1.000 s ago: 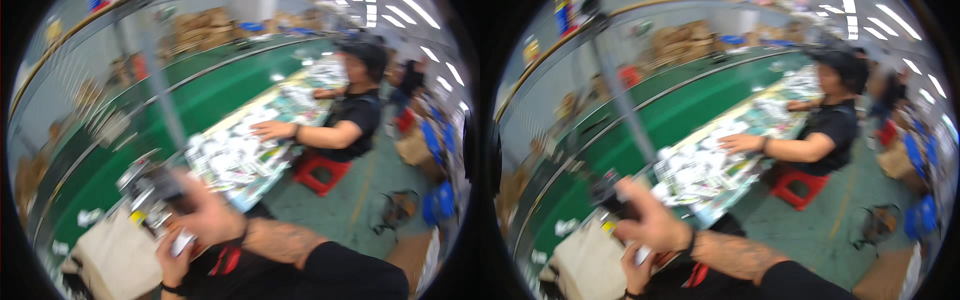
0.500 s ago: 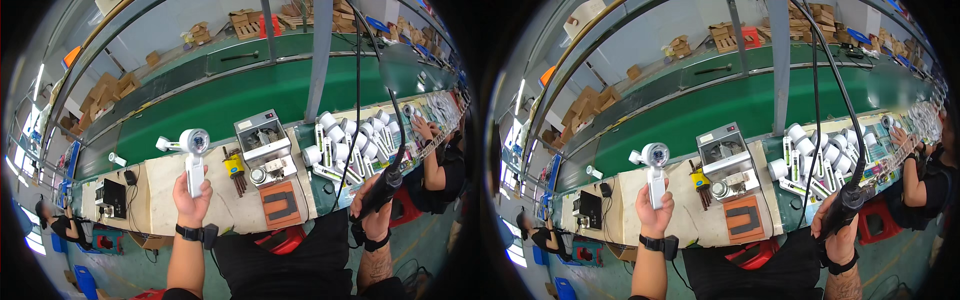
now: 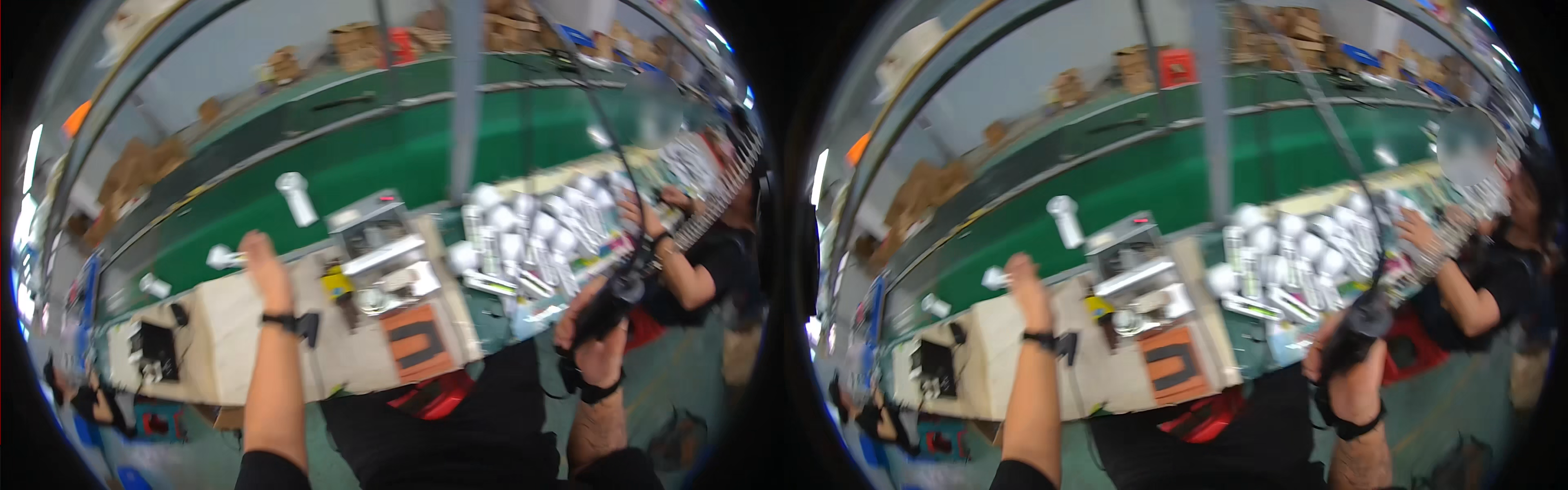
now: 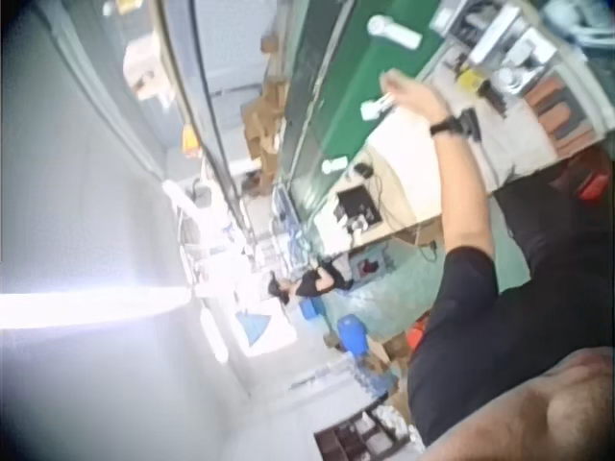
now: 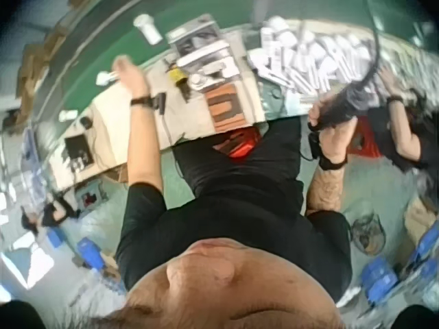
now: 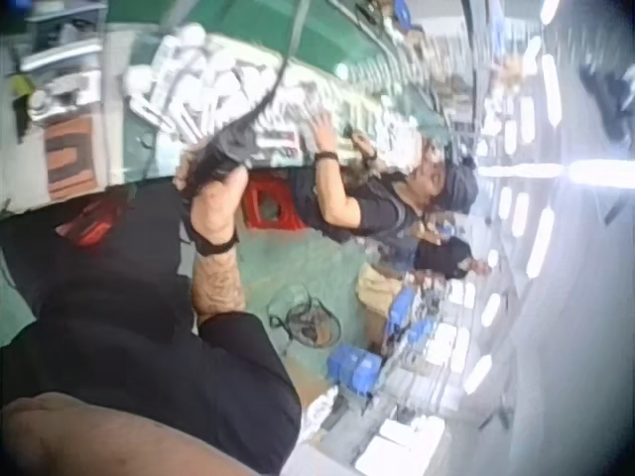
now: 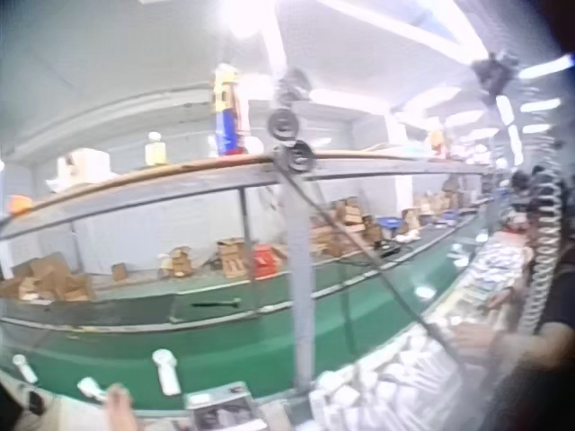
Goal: Assembling portable hand fans by installing batteries, screws, and housing components.
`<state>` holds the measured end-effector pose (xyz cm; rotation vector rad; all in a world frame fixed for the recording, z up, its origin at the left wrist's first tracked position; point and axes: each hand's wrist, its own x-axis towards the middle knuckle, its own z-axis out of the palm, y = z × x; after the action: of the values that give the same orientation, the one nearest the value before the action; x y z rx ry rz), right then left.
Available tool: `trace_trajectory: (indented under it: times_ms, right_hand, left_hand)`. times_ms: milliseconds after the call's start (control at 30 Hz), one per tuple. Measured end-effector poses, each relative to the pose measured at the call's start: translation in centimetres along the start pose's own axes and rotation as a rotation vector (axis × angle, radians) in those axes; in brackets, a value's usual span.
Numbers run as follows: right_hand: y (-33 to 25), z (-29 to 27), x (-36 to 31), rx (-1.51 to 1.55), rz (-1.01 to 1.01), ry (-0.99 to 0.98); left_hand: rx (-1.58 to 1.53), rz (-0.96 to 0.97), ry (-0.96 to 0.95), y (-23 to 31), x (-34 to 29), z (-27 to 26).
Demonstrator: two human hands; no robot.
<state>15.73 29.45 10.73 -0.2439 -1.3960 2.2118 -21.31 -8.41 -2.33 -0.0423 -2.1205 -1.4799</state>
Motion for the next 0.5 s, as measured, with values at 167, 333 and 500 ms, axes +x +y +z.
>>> trace_trajectory:
  times_ms: [167,333,500]
  right_hand:
    - [-1.8,-0.2,3.0,-0.211,-0.072,-0.131]
    - [-3.1,0.9,4.2,-0.193,-0.150,-0.119]
    - [-3.5,0.2,3.4,-0.119,-0.173,-0.244]
  left_hand:
    - [-0.468,0.039,-0.434,19.5,-13.4,-3.2]
    - [-0.086,-0.127,-1.152,22.6,-20.7,5.8]
    - [0.167,0.129,-1.132,18.7,-21.4,12.4]
